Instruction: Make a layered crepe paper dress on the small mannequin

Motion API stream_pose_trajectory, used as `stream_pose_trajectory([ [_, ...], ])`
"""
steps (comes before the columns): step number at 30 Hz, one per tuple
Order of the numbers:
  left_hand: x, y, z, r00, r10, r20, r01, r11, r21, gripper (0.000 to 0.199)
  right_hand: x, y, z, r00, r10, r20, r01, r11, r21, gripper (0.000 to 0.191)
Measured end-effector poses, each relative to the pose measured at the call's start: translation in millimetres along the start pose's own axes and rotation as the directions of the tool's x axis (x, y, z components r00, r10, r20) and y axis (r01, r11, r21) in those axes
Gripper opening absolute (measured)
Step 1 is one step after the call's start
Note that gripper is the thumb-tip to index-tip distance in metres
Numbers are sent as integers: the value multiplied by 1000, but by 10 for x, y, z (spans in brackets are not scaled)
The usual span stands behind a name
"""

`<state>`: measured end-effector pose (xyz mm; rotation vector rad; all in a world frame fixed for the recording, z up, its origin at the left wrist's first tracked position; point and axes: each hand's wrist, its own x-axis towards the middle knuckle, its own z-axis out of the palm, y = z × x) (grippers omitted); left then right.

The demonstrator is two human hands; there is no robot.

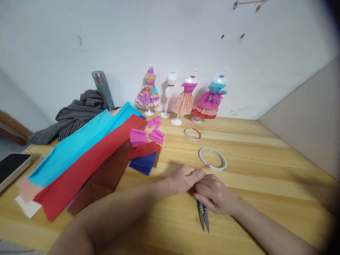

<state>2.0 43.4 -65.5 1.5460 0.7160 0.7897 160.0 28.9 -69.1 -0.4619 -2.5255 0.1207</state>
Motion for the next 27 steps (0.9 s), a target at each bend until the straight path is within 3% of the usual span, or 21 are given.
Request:
stream_pose_trajectory([
  [9, 2, 6, -20, 997, -4, 82, -9, 989, 146, 47, 2, -26, -10, 1000, 6, -13, -6, 1000, -11, 41],
  [27, -12, 38, -16, 995, 58, 86, -71, 985, 159, 48, 9, -2, 25, 999, -15, -40, 15, 1000, -21, 46],
])
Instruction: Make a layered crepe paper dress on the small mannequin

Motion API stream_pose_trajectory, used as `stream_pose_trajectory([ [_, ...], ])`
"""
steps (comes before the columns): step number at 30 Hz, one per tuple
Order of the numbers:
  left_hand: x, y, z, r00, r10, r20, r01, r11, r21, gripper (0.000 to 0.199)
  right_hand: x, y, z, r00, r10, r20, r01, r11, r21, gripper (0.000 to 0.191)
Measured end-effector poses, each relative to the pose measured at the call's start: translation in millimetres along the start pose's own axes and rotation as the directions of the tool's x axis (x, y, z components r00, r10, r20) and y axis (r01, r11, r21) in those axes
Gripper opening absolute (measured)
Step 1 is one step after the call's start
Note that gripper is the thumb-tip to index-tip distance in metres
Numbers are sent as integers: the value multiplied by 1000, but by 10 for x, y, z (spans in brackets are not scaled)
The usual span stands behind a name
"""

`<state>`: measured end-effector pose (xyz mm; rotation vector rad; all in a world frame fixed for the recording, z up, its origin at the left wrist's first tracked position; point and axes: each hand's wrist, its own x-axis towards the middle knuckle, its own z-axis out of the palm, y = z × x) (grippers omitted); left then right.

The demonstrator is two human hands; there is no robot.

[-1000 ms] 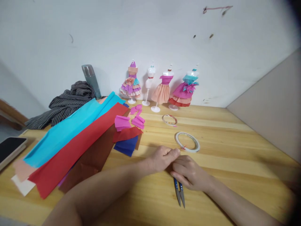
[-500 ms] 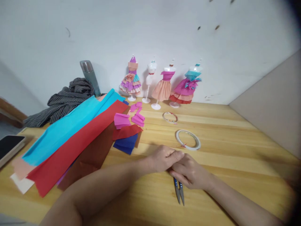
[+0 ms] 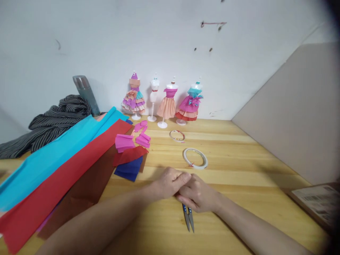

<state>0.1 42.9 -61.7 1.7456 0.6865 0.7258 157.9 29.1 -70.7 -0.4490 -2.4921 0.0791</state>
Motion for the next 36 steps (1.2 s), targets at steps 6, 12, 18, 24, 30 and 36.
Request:
stream_pose_trajectory([
  [6, 4, -6, -3, 999, -49, -17, 49, 999, -22, 51, 12, 21, 3, 1000, 8, 23, -8, 1000, -1, 43],
  [12, 20, -15, -7, 997, -76, -18, 76, 997, -35, 56, 25, 42, 43, 1000, 4, 22, -4, 1000, 9, 43],
  [18, 20, -56, -32, 996, -92, -23, 90, 995, -49, 57, 43, 69, 80, 1000, 5, 30, -6, 1000, 27, 42],
  [24, 27, -53, -45, 993, -122, -9, 121, 992, -31, 59, 29, 79, 76, 998, 23, 63, -25, 999, 36, 42],
  [30, 16, 8, -36, 992, -128, 12, 128, 991, 26, 53, 30, 26, 21, 995, 63, 72, -65, 997, 28, 38],
  [36, 4, 184, -46, 985, 29, 167, -115, 837, 534, 41, -60, -8, 30, 997, 43, 69, -48, 996, 81, 36],
])
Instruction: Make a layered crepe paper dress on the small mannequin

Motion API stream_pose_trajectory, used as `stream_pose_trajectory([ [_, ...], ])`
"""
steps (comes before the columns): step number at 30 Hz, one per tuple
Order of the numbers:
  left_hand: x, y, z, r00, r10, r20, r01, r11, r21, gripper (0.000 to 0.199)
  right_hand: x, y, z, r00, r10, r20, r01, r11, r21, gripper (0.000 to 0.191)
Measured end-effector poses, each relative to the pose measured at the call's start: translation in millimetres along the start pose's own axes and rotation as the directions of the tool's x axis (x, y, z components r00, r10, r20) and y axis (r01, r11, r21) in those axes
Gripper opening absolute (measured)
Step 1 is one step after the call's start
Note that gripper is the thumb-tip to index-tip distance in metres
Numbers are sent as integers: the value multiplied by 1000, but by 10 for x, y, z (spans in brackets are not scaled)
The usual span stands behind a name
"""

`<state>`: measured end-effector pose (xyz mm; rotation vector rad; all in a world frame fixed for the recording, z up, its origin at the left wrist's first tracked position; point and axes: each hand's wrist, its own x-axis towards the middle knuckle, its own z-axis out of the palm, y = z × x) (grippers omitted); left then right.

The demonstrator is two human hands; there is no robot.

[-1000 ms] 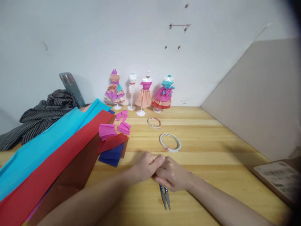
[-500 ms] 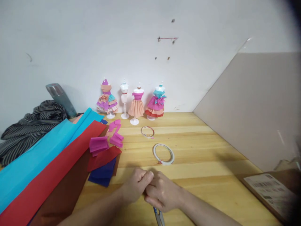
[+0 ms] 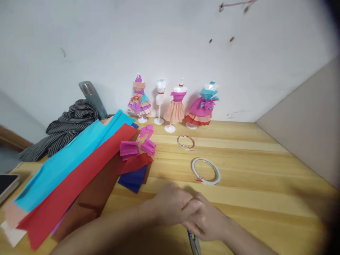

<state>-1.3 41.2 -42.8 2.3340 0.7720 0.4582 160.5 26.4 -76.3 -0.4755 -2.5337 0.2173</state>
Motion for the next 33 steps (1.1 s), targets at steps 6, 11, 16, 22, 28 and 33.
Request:
stream_pose_trajectory([
  [6, 13, 167, -242, 948, -94, 304, -40, 913, 406, 18, 45, 4, 20, 995, 95, -31, -95, 995, 27, 28],
  [11, 115, 69, -673, 881, -420, 217, 239, 792, 562, 13, 152, -36, -13, 982, 179, 59, -181, 983, 17, 21],
  [16, 70, -335, -921, 749, -659, -70, 561, 576, 595, 21, 230, -120, -61, 952, 271, 143, -271, 962, -20, 12],
  [22, -98, -545, -1023, 743, -667, -54, 593, 620, 513, 18, 412, -140, -245, 898, 232, 375, -207, 973, -106, 13],
  [28, -227, -618, -1022, 781, -621, -66, 592, 701, 398, 4, 807, -152, -656, 872, 253, 419, -218, 967, -130, 16],
  [33, -267, -798, -981, 793, -605, -76, 599, 750, 279, 11, 1101, -194, -865, 894, 135, 427, -70, 984, -164, 20],
])
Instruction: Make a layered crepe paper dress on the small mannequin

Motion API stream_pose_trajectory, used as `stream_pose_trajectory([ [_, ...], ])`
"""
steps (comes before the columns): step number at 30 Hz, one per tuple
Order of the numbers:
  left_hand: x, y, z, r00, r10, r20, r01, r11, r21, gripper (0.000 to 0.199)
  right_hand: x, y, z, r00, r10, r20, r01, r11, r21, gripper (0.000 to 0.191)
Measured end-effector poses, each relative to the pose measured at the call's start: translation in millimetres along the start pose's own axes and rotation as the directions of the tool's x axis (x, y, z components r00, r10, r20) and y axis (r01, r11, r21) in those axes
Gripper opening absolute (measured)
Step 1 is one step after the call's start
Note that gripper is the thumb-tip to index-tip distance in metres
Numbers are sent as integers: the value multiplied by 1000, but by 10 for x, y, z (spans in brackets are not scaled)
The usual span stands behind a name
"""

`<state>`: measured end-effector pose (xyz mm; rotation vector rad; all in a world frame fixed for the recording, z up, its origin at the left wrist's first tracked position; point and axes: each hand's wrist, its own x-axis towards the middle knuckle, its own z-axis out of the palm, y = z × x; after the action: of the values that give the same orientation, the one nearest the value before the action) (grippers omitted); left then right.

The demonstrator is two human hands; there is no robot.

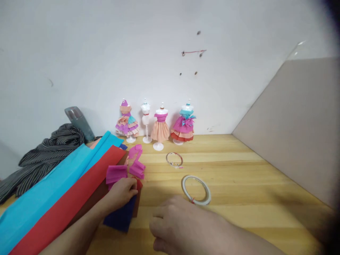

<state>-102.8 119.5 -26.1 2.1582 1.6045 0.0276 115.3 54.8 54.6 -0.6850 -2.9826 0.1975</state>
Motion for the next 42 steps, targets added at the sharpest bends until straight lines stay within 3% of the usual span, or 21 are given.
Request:
stream_pose_trajectory([
  [4, 6, -46, 33, 999, 11, -36, -14, 997, -73, 4, 62, 63, -16, 1000, 29, 8, -29, 999, -38, 21],
  [10, 26, -70, 92, 992, 58, -108, -78, 979, -190, 8, 44, 258, 89, 970, 149, 190, -151, 989, -5, 16],
  [14, 46, -88, 28, 997, 53, -61, -69, 957, -282, 12, 16, 449, 168, 966, 208, 152, -221, 973, 73, 15],
  [18, -104, -116, -108, 998, 40, -57, -57, 938, -343, 16, 40, 594, 294, 946, 319, 65, -323, 944, 65, 18],
  [19, -160, -123, -134, 998, 45, -41, -56, 943, -327, 15, 56, 603, 317, 940, 336, 60, -339, 939, 54, 18],
  [21, -262, -145, -156, 995, 89, 38, -84, 990, -109, 18, 91, 589, 342, 935, 344, 83, -347, 937, 34, 18],
  [23, -321, -189, -132, 995, 88, 39, -87, 996, -17, 15, 122, 551, 345, 937, 324, 129, -330, 944, 29, 18],
  [26, -325, -279, -70, 996, 88, 29, -84, 988, -127, 7, 145, 507, 332, 944, 281, 171, -293, 955, 48, 18],
  [30, -343, -322, -82, 995, 90, 36, -77, 959, -274, 16, 124, 521, 323, 947, 271, 174, -288, 954, 83, 18],
  [32, -390, -302, -116, 998, 58, -16, -60, 955, -290, 20, 111, 545, 335, 944, 281, 172, -301, 948, 100, 19],
  [35, -441, -276, -133, 989, 6, -145, -20, 995, -94, 21, 104, 575, 370, 940, 291, 176, -313, 943, 110, 20],
  [38, -433, -293, -104, 990, -19, -143, 31, 996, 87, 15, 100, 586, 400, 946, 269, 181, -293, 949, 121, 18],
  [42, -400, -328, -109, 989, -38, -143, 51, 994, 92, 16, 87, 599, 411, 947, 266, 180, -291, 948, 131, 17],
])
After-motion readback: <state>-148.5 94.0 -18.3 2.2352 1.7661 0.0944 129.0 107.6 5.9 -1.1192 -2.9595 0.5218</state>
